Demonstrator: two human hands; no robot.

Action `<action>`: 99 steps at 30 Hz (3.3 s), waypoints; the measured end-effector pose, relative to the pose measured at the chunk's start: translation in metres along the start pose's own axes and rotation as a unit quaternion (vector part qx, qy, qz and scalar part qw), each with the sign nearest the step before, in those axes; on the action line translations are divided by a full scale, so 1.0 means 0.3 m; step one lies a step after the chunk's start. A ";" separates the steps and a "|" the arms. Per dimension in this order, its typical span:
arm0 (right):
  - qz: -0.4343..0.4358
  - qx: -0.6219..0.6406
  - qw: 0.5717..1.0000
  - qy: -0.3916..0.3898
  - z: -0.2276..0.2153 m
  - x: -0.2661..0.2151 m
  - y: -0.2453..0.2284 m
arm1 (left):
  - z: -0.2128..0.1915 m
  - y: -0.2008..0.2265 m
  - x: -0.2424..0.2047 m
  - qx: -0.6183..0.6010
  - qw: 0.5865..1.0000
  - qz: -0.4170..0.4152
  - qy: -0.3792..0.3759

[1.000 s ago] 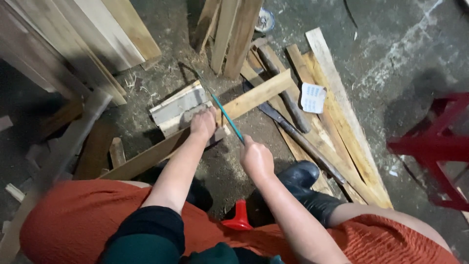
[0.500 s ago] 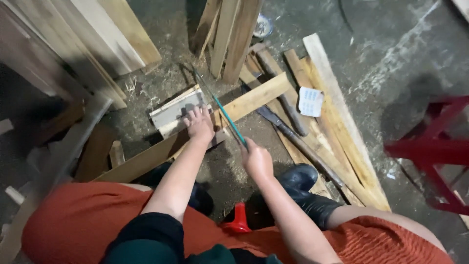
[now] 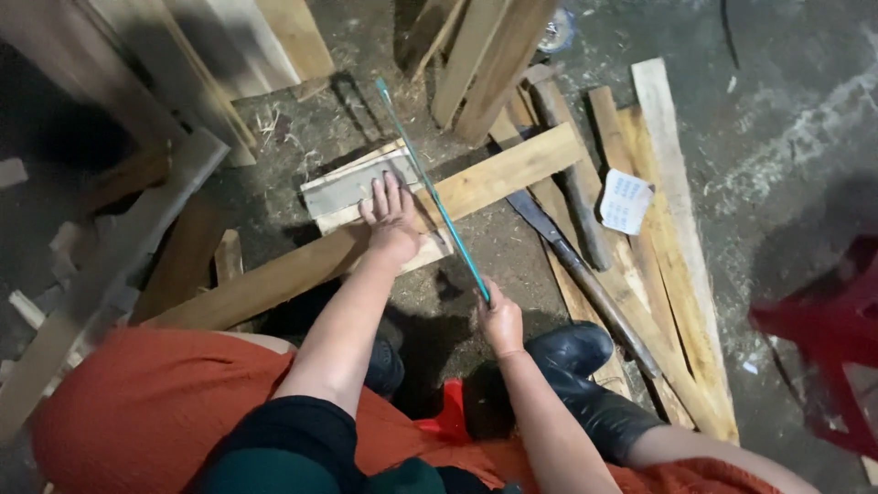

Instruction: The person uses a hand saw to cut a small wooden block clamped on a workbench. They hold the wood steady with one hand and saw with the other, producing sawdust as the cut progresses.

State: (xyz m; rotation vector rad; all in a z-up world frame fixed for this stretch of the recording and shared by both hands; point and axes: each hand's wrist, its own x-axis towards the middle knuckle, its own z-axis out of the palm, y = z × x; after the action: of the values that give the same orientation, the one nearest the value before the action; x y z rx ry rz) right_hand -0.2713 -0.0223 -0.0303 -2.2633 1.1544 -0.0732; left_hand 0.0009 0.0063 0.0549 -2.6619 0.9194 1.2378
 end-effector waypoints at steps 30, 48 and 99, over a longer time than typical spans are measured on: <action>0.045 0.097 0.994 0.032 -0.181 0.010 -0.170 | 0.123 0.048 0.015 -0.053 0.993 0.053 0.087; 0.064 0.065 0.996 -0.004 -0.160 -0.007 -0.166 | 0.101 0.062 0.027 -0.099 0.994 0.042 -0.019; 0.133 0.037 0.989 -0.060 -0.345 -0.125 -0.290 | 0.019 0.066 0.003 -0.191 0.979 -0.017 -0.063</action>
State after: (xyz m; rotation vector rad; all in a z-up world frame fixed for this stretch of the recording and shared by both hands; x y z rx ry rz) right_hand -0.2633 -0.0046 0.1087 -2.0010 1.3531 0.1217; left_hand -0.0133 -0.0085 0.0542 -2.8129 0.6720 1.7056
